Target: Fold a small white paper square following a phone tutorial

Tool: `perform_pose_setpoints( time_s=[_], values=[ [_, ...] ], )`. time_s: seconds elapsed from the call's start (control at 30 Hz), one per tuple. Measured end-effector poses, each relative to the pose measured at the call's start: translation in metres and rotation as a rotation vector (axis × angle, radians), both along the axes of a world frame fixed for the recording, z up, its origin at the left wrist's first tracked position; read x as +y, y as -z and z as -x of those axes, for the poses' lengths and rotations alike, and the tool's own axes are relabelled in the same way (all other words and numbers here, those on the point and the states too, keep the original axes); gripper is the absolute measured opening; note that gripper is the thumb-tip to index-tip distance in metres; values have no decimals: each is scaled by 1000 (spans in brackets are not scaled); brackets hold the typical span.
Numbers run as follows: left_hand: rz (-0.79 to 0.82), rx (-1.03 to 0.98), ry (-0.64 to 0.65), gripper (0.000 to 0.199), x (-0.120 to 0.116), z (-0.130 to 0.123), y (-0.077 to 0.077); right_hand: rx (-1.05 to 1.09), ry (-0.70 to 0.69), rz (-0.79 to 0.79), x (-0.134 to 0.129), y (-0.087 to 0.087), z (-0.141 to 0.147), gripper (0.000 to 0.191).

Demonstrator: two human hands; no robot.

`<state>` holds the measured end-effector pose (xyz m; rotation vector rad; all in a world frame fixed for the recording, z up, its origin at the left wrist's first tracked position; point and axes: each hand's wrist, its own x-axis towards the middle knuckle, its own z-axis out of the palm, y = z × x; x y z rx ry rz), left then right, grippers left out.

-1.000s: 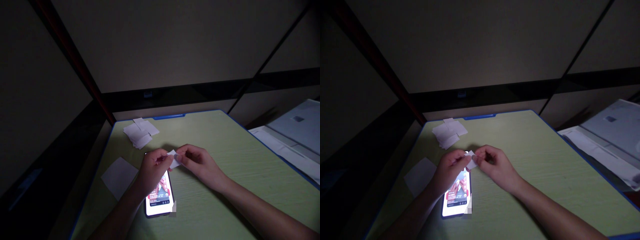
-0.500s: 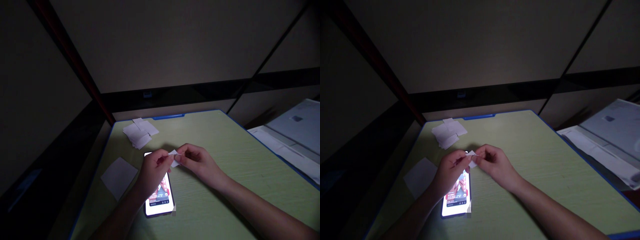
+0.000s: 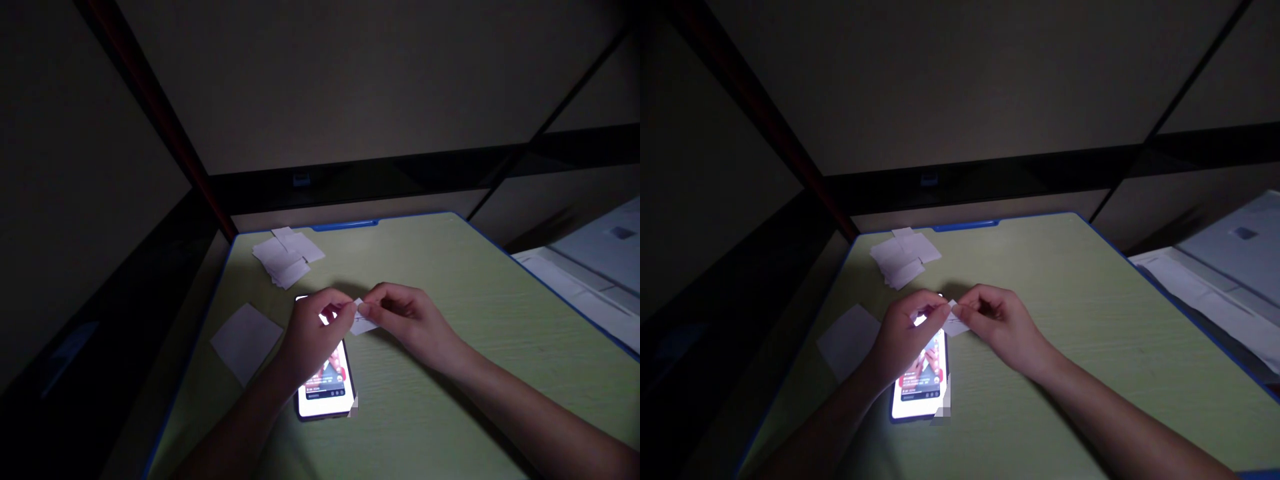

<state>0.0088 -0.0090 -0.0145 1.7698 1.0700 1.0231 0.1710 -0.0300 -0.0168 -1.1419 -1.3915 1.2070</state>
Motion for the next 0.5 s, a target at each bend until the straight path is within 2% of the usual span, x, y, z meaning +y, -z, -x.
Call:
perform_pose_setpoints(
  time_s=[0.17,0.27,0.33,0.43,0.5],
  values=[
    [6,-20,14,11,0,2,-2,8,-9,4,-1,-1,2,17],
    [-2,-35,-51,12,4,6,-3,15,-18,-18,0,-1,3,17],
    [-18,-68,-134,12,9,9,-4,-24,34,-70,0,0,3,20],
    [10,-194,-274,12,15,15,-7,-263,80,-231,-3,2,3,13],
    [8,-231,-320,12,16,18,-9,-478,-57,-386,-8,4,5,12]
  ],
)
